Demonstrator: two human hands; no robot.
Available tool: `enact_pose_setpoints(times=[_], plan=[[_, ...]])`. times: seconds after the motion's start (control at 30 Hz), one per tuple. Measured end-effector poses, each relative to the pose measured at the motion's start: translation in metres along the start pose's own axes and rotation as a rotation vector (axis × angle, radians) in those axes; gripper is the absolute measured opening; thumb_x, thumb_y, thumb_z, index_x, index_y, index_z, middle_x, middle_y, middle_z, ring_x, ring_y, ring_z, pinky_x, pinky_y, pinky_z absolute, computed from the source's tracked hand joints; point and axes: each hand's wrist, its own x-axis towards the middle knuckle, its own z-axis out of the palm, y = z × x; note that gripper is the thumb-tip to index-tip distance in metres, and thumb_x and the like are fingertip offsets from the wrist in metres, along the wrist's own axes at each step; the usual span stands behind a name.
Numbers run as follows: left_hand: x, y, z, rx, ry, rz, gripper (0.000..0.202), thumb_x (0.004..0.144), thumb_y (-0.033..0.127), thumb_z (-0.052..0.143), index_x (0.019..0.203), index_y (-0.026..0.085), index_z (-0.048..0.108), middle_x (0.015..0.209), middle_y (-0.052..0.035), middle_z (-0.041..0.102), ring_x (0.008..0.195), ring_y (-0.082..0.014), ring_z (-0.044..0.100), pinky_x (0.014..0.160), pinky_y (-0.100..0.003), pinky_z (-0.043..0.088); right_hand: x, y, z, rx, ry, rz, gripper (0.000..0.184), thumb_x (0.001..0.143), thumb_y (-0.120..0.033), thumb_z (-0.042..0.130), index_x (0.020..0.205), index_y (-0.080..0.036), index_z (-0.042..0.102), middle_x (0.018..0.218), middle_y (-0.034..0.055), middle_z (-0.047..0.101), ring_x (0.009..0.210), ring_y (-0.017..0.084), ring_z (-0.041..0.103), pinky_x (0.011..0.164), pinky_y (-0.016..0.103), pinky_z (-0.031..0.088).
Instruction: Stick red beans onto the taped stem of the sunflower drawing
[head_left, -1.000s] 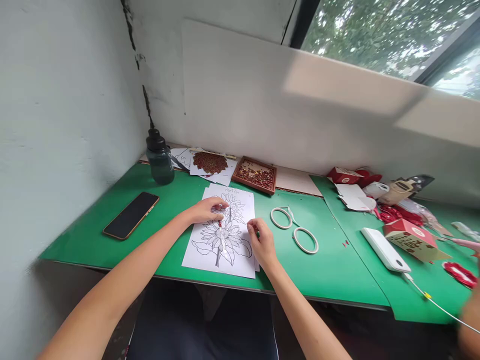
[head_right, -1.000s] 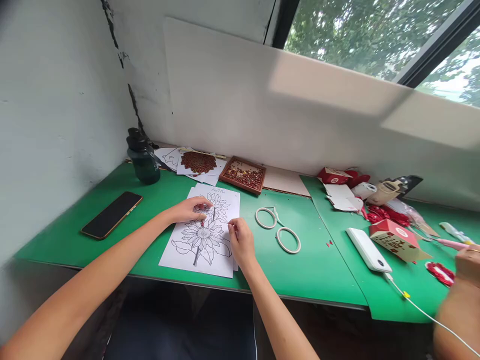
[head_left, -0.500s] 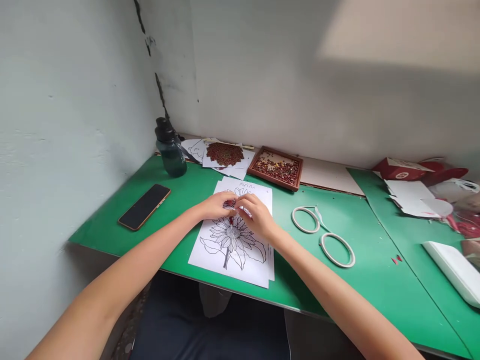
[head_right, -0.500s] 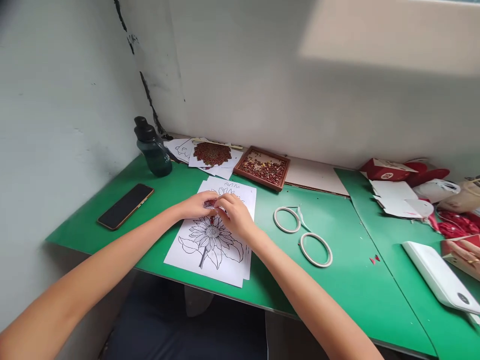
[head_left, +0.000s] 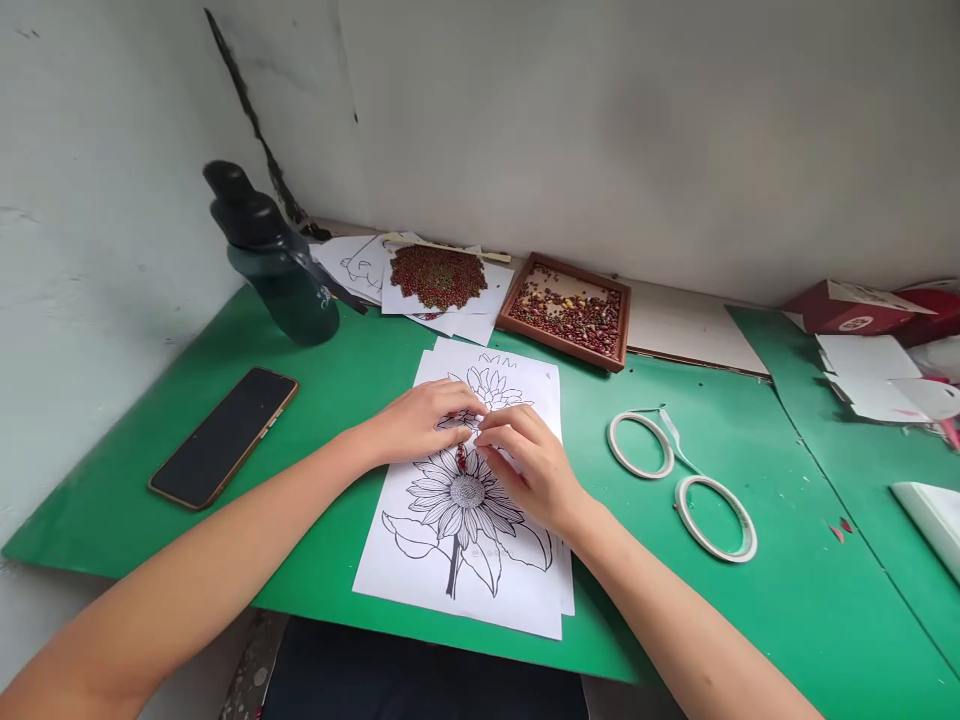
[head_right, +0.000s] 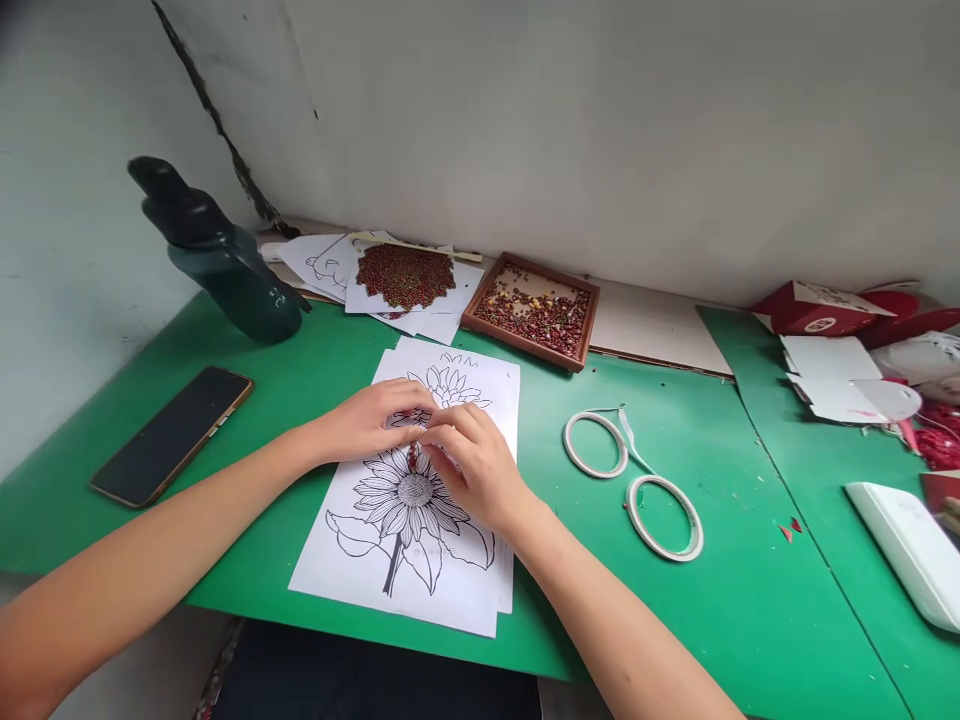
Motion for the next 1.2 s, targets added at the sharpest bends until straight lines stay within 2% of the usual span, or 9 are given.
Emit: enact_pose_setpoints(times=[0.1, 0.3, 0.43, 0.7, 0.83, 1.2], plan=[[-0.001, 0.0, 0.002, -0.002, 0.013, -0.028, 0.017, 0.099, 0.023, 0.062, 0.115, 0.023, 0.068, 0.112, -0.0033, 0.069, 0.1, -0.0184, 0.063, 0.089, -0.034, 0.05, 0.0, 0.0, 0.004, 0.01, -0.02, 0.006, 0.022, 0.098, -0.007, 0.058, 0.11, -0.025, 0.06, 0.108, 0.0067, 0.068, 0.095, 0.022, 0.061, 0.08, 0.041, 0.053], [-0.001, -0.005, 0.002, -0.01, -0.002, -0.003, 0.023, 0.093, 0.02, 0.071, 0.116, 0.024, 0.068, 0.114, -0.0016, 0.07, 0.106, -0.0185, 0.062, 0.092, -0.034, 0.051, -0.002, 0.004, 0.0, 0.003, 0.036, 0.053, 0.022, 0.098, -0.007, 0.059, 0.111, -0.025, 0.061, 0.107, 0.0073, 0.067, 0.097, 0.023, 0.062, 0.081, 0.042, 0.053], [-0.002, -0.006, 0.003, 0.016, -0.007, -0.004, 0.022, 0.095, 0.022, 0.069, 0.117, 0.024, 0.068, 0.115, -0.0025, 0.07, 0.108, -0.0193, 0.062, 0.093, -0.036, 0.051, -0.002, 0.003, -0.001, 0.009, 0.037, 0.039, 0.022, 0.098, -0.007, 0.06, 0.11, -0.025, 0.061, 0.106, 0.007, 0.067, 0.096, 0.022, 0.063, 0.081, 0.041, 0.053], [-0.003, -0.006, 0.003, 0.051, -0.003, 0.04, 0.02, 0.1, 0.029, 0.066, 0.119, 0.024, 0.069, 0.116, -0.0041, 0.07, 0.113, -0.0209, 0.063, 0.095, -0.037, 0.051, -0.004, -0.005, 0.005, 0.015, -0.117, -0.034, 0.016, 0.098, -0.009, 0.062, 0.107, -0.023, 0.062, 0.108, 0.0076, 0.07, 0.095, 0.022, 0.06, 0.082, 0.041, 0.053], [-0.003, -0.008, 0.004, 0.072, 0.001, 0.041, 0.02, 0.099, 0.027, 0.066, 0.118, 0.024, 0.069, 0.117, -0.0042, 0.07, 0.114, -0.0212, 0.063, 0.095, -0.037, 0.051, -0.004, -0.005, 0.007, 0.01, -0.162, -0.041, 0.013, 0.1, -0.013, 0.06, 0.106, -0.023, 0.063, 0.11, 0.0079, 0.07, 0.096, 0.023, 0.059, 0.082, 0.041, 0.053], [-0.003, -0.006, 0.006, 0.11, -0.002, 0.045, 0.021, 0.099, 0.021, 0.063, 0.118, 0.022, 0.069, 0.118, -0.0045, 0.07, 0.112, -0.0213, 0.063, 0.094, -0.037, 0.051, -0.003, -0.007, 0.009, -0.021, -0.202, -0.039, 0.011, 0.1, -0.014, 0.06, 0.101, -0.021, 0.068, 0.108, 0.009, 0.071, 0.097, 0.024, 0.058, 0.083, 0.042, 0.054]])
